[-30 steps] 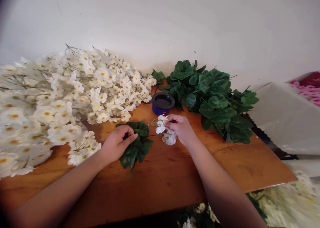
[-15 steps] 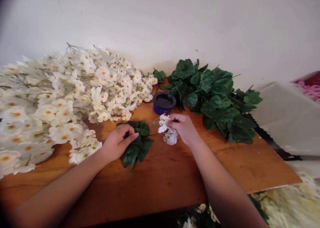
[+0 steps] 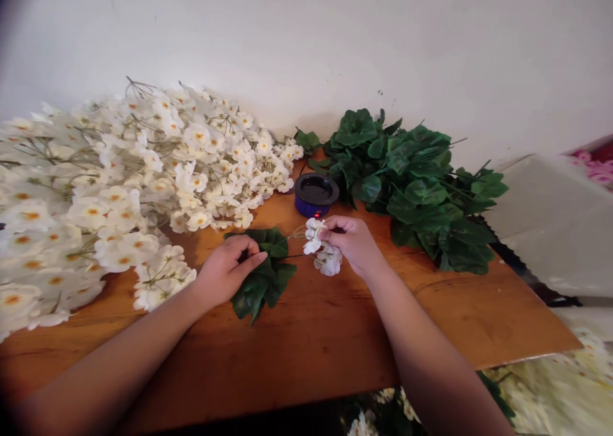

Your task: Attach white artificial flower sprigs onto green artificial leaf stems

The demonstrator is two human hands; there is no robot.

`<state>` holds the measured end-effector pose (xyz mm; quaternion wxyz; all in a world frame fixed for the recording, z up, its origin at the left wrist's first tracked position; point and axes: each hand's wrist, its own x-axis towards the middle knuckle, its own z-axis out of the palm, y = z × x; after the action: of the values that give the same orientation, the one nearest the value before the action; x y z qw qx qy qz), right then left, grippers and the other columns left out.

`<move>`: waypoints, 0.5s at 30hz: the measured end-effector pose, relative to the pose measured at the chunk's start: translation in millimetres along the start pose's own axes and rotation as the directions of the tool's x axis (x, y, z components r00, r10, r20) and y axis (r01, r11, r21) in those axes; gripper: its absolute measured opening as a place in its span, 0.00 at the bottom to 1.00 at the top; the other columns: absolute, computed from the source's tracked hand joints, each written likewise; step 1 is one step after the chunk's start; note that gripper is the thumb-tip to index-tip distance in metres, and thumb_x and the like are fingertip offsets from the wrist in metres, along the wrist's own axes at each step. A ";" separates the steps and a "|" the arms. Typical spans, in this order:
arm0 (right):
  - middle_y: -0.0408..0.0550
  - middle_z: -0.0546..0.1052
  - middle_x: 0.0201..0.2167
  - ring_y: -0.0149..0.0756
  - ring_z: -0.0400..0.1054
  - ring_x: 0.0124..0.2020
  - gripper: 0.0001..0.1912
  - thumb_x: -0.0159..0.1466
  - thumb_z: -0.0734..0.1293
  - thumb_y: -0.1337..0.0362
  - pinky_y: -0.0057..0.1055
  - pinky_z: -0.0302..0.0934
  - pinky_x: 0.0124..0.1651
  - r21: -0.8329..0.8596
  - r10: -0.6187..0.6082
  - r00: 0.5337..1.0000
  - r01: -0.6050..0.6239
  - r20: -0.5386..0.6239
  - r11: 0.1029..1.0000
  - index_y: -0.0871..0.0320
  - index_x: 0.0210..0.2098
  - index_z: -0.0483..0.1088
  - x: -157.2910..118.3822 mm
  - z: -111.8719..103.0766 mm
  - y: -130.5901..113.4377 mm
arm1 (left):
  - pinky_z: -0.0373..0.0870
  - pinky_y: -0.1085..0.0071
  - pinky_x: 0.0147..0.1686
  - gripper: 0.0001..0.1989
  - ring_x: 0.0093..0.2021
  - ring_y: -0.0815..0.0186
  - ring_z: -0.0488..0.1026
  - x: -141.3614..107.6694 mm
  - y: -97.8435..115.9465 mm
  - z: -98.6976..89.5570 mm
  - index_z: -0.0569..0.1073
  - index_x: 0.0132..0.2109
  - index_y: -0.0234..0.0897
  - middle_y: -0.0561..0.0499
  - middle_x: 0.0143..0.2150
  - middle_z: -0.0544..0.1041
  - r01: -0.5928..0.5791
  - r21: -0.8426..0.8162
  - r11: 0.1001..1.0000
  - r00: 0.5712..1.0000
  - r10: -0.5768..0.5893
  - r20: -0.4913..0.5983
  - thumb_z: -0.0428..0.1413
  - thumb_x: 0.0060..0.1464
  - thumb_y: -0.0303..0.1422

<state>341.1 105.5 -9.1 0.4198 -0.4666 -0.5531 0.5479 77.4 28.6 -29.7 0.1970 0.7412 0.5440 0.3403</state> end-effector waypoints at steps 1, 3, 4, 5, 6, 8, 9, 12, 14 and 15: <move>0.42 0.72 0.25 0.27 0.60 0.23 0.12 0.46 0.78 0.60 0.27 0.52 0.25 -0.001 -0.001 1.000 0.001 0.002 1.000 0.58 0.21 0.72 0.2 -0.3 0.2 | 0.64 0.68 0.36 0.14 0.34 0.66 0.67 0.0 0.2 -0.2 0.66 0.30 0.38 0.53 0.30 0.70 -0.001 0.000 1.000 1.000 0.001 0.000 0.52 0.63 0.39; 0.42 0.72 0.25 0.28 0.61 0.24 0.13 0.46 0.78 0.60 0.27 0.53 0.26 -0.009 -0.006 1.000 0.006 0.003 1.000 0.58 0.21 0.72 0.6 -0.3 1.1 | 0.64 0.68 0.36 0.14 0.34 0.66 0.67 0.1 0.7 -0.6 0.67 0.30 0.38 0.53 0.30 0.71 -0.001 0.004 1.000 1.000 0.001 0.004 0.51 0.63 0.39; 0.42 0.73 0.26 0.28 0.61 0.25 0.13 0.46 0.78 0.60 0.27 0.54 0.27 -0.013 -0.009 1.000 0.009 0.001 1.000 0.58 0.21 0.72 0.7 0.1 1.7 | 0.64 0.67 0.36 0.14 0.34 0.66 0.67 0.0 0.9 -0.7 0.67 0.30 0.38 0.52 0.30 0.71 -0.002 0.006 1.000 1.000 0.002 0.007 0.51 0.63 0.39; 0.43 0.73 0.26 0.28 0.62 0.25 0.13 0.46 0.78 0.60 0.27 0.55 0.27 -0.018 -0.009 1.000 0.009 0.000 1.000 0.58 0.21 0.72 0.7 0.6 2.3 | 0.64 0.67 0.36 0.14 0.34 0.65 0.67 0.0 1.0 -0.8 0.67 0.30 0.38 0.52 0.30 0.71 -0.002 0.009 1.000 1.000 0.002 0.011 0.51 0.63 0.39; 0.43 0.73 0.26 0.29 0.63 0.26 0.13 0.46 0.78 0.59 0.28 0.56 0.28 -0.022 -0.007 1.000 0.007 0.000 1.000 0.58 0.21 0.72 0.7 1.2 2.8 | 0.64 0.67 0.36 0.14 0.34 0.65 0.67 0.0 0.9 -0.7 0.66 0.30 0.38 0.52 0.30 0.71 -0.002 0.012 1.000 1.000 0.002 0.013 0.50 0.63 0.40; 0.43 0.73 0.26 0.29 0.63 0.26 0.13 0.46 0.78 0.59 0.28 0.56 0.29 -0.037 -0.004 1.000 0.004 0.005 0.999 0.58 0.21 0.71 0.6 2.4 3.5 | 0.64 0.67 0.37 0.14 0.34 0.65 0.67 -0.1 0.3 -0.3 0.66 0.30 0.38 0.52 0.30 0.70 -0.004 0.018 1.000 1.000 0.004 0.011 0.50 0.63 0.40; 0.43 0.73 0.25 0.30 0.62 0.25 0.13 0.47 0.77 0.58 0.28 0.57 0.29 -0.053 -0.010 1.000 0.010 0.010 0.999 0.58 0.21 0.71 0.5 2.6 3.3 | 0.64 0.67 0.37 0.14 0.35 0.65 0.67 -0.1 -0.2 0.0 0.66 0.30 0.38 0.52 0.30 0.70 -0.007 0.021 1.000 1.000 0.006 0.010 0.50 0.63 0.40; 0.43 0.74 0.27 0.31 0.64 0.27 0.12 0.49 0.76 0.59 0.29 0.58 0.31 -0.159 -0.080 0.997 0.082 0.020 0.984 0.57 0.21 0.71 0.2 0.5 0.1 | 0.64 0.67 0.37 0.14 0.35 0.65 0.68 -0.5 -0.6 -0.2 0.66 0.31 0.38 0.52 0.30 0.70 -0.023 0.057 0.998 1.000 0.022 0.016 0.51 0.64 0.39; 0.44 0.75 0.30 0.32 0.66 0.30 0.10 0.50 0.75 0.60 0.30 0.59 0.34 -0.262 -0.159 0.986 0.167 0.050 0.951 0.57 0.23 0.72 -0.3 -3.1 -4.7 | 0.63 0.66 0.38 0.12 0.36 0.64 0.68 -1.7 1.8 -1.8 0.68 0.32 0.38 0.51 0.32 0.71 -0.051 0.139 0.989 0.998 0.047 0.035 0.50 0.64 0.38; 0.45 0.75 0.31 0.33 0.66 0.31 0.09 0.51 0.74 0.61 0.31 0.59 0.35 -0.306 -0.198 0.977 0.212 0.075 0.928 0.57 0.23 0.72 -0.8 -5.1 -7.5 | 0.63 0.65 0.38 0.11 0.37 0.63 0.69 -2.8 4.2 -3.0 0.69 0.33 0.38 0.50 0.33 0.73 -0.075 0.204 0.976 0.997 0.067 0.047 0.50 0.64 0.37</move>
<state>345.8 106.1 -1.4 0.3836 -0.4548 -0.6873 0.4167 77.5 24.3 -25.7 0.1178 0.7833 0.5455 0.2740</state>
